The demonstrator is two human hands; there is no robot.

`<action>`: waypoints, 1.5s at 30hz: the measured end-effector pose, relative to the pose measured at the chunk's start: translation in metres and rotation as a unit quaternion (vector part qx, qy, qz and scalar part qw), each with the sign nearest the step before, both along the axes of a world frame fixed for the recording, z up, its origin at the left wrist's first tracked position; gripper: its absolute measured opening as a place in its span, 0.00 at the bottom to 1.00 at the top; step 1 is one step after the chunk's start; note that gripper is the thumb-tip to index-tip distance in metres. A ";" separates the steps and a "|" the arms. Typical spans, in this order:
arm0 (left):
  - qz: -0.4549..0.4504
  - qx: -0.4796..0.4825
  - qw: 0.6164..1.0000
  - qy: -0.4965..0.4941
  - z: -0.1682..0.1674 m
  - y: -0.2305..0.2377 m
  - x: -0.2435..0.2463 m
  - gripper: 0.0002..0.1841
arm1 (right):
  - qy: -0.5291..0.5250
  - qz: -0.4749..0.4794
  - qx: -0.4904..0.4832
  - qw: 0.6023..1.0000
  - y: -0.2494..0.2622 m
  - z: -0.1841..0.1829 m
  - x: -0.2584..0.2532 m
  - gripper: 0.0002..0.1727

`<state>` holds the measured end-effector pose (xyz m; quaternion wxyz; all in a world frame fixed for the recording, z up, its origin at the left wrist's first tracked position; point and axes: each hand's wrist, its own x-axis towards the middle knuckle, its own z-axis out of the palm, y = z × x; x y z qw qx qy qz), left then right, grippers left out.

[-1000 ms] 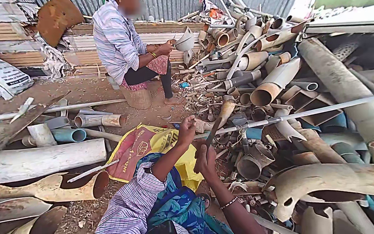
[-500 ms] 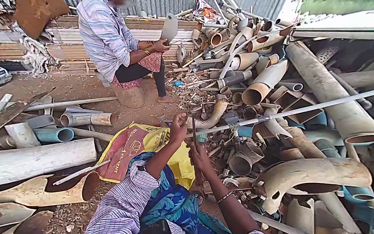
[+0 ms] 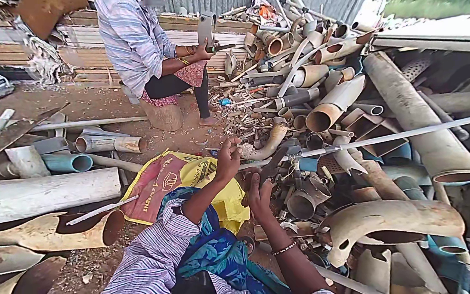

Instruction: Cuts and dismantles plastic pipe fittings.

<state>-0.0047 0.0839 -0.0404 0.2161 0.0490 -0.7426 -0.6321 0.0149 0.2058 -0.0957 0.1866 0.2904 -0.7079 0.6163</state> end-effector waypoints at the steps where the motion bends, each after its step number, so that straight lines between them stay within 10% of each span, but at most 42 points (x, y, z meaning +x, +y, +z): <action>1: -0.004 -0.002 1.000 0.001 -0.002 0.001 -0.001 0.18 | -0.057 0.017 0.013 0.998 0.000 -0.003 0.000 0.26; 4: 0.000 0.014 0.999 -0.046 -0.004 0.001 -0.004 0.18 | -0.309 0.089 0.057 0.945 -0.003 -0.011 -0.004 0.24; 20: -0.036 0.002 0.999 -0.018 -0.004 0.002 0.002 0.17 | -0.308 0.122 -0.036 0.943 -0.002 -0.009 -0.013 0.27; 45: -0.075 0.061 0.995 -0.035 0.001 0.003 0.005 0.14 | -0.428 0.346 -0.120 0.827 0.008 0.010 -0.009 0.31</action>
